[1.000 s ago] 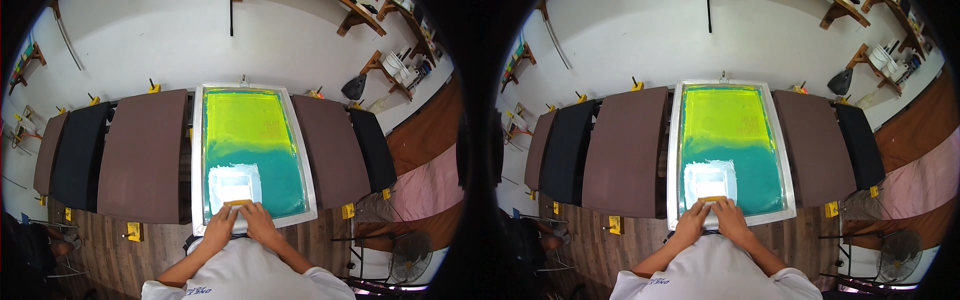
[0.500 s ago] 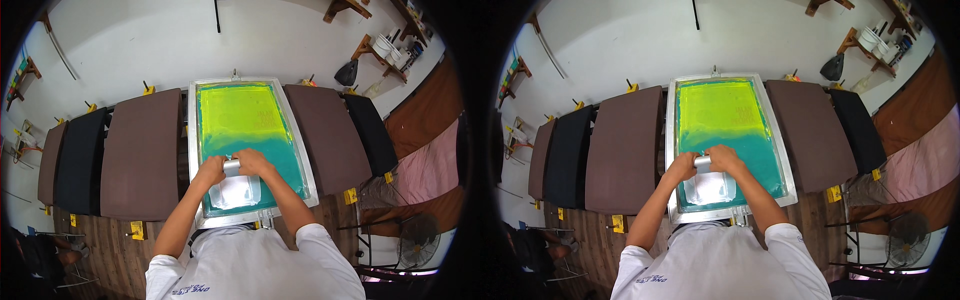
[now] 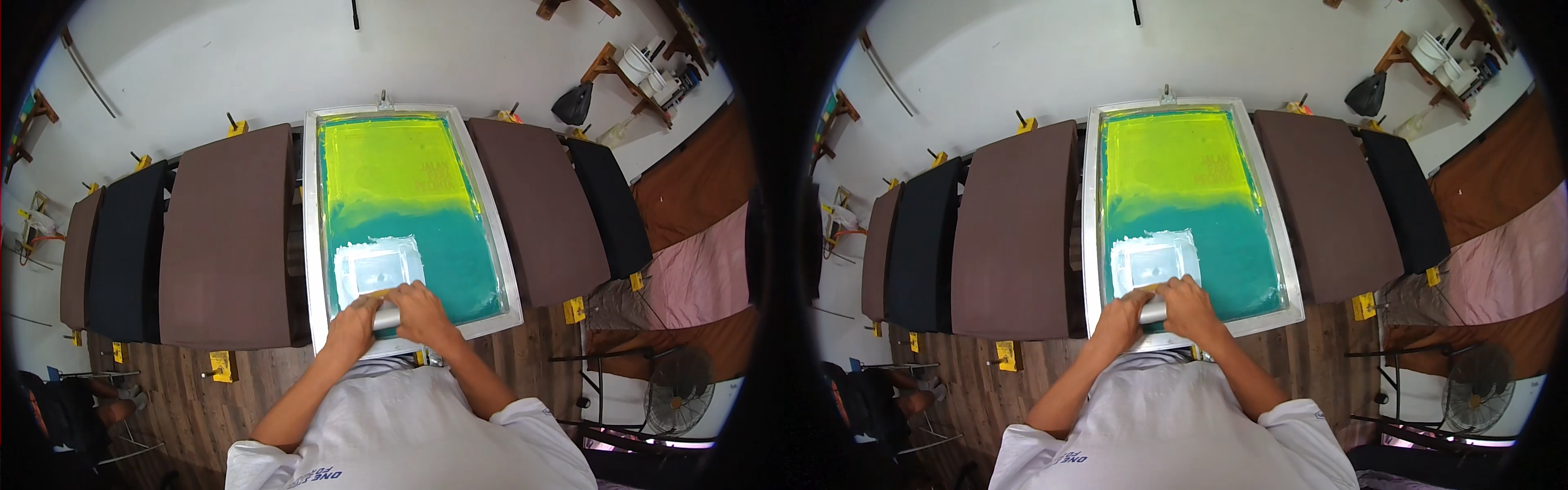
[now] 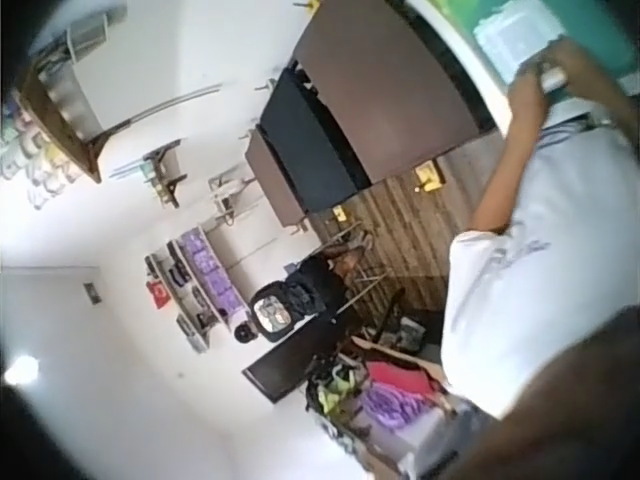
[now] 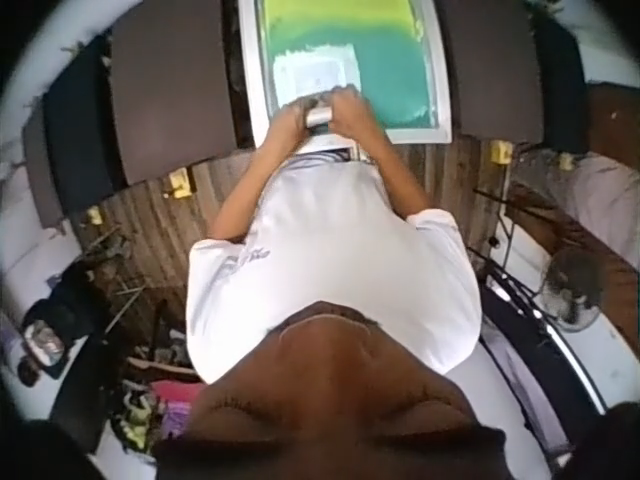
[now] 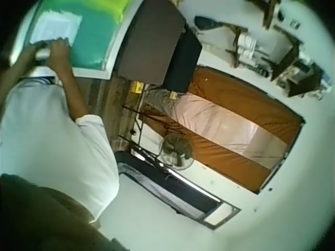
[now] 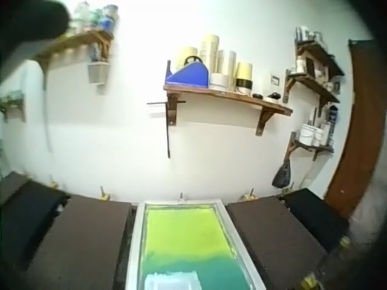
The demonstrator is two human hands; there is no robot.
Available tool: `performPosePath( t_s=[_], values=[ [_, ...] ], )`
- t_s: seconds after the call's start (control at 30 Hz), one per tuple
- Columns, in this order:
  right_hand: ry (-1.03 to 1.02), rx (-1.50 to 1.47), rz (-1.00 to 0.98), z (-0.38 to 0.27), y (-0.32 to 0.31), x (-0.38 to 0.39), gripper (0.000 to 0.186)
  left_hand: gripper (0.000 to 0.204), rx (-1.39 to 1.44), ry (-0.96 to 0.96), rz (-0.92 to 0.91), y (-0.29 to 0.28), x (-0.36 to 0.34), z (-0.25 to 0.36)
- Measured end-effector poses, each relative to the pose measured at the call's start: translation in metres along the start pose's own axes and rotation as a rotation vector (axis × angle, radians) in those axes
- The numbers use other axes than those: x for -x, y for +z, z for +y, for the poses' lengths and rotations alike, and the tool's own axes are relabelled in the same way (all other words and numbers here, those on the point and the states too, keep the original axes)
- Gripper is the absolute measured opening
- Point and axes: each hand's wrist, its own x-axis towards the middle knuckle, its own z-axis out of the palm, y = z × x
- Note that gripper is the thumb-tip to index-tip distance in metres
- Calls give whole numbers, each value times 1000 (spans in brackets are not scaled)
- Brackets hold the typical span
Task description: Applying ink to a screen using a squeegee in a printing setup.
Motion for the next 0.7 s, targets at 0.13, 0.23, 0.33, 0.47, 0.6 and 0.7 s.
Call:
performPosePath(
  t_s=[0.13,0.23,0.33,0.47,0.6,0.7],
  values=[
    [37,-47,-51,-9,0,24,45,50,18,21,-43,-1,20,11],
    [40,-34,-241,-6,-18,11,41,42,-14,-47,-275,-20,4,9],
    [77,-7,-312,-1,-37,-33,36,34,-61,-17,-237,-30,-34,-6],
    [17,68,-122,12,-32,-62,36,43,17,-12,45,-28,-64,-16],
    [-54,61,5,15,-1,-34,48,65,-18,104,156,9,-32,-29],
    [-62,9,59,0,9,13,51,64,-83,110,172,20,11,-6]
  ],
)
